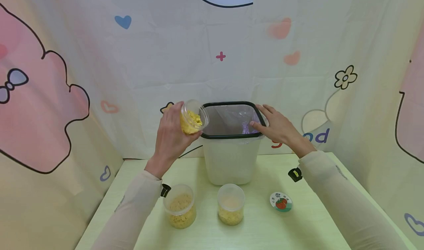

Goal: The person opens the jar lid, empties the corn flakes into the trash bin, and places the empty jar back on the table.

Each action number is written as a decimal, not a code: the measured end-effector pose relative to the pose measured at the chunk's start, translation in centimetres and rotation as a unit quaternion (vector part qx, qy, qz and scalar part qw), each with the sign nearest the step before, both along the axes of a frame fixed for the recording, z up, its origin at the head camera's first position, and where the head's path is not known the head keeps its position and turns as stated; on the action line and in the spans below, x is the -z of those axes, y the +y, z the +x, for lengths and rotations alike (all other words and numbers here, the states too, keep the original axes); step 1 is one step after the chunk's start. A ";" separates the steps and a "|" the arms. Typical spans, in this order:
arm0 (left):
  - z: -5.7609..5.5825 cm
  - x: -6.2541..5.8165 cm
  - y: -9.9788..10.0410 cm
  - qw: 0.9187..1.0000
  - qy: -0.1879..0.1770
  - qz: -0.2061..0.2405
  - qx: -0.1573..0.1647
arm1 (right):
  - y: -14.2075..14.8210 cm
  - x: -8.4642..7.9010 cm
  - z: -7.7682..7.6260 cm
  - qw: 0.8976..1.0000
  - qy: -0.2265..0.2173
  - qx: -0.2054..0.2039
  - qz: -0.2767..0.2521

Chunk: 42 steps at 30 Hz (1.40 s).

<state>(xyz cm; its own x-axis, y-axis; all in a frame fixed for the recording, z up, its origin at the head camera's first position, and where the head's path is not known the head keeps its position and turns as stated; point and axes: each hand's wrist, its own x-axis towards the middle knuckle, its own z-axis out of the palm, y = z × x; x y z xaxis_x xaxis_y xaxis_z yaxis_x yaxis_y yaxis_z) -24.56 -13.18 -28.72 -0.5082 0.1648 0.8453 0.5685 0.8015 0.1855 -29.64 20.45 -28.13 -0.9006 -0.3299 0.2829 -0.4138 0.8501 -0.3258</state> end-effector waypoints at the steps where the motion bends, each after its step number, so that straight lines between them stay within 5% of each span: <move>1: -0.1 -0.1 0.0 1.000 -0.001 -0.001 0.001 | 0.0 0.0 -0.2 1.000 -0.003 0.000 -0.004; 26: -3.5 -1.7 0.7 0.998 -0.028 -0.056 -0.005 | 0.1 1.1 -2.7 0.995 -0.072 0.040 -0.058; 42: -4.5 -3.0 1.3 0.994 -0.039 -0.101 -0.018 | -0.3 1.7 -3.1 0.992 -0.074 0.045 -0.091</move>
<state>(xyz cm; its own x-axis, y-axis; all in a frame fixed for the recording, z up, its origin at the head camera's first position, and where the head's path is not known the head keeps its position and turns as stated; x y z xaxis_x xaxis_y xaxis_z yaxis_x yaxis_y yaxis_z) -29.06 -11.93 -25.68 -0.5795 0.3072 0.7548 0.5284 0.8468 0.0611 -32.71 20.16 -29.86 -0.9600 -0.2025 0.1932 -0.2757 0.8028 -0.5287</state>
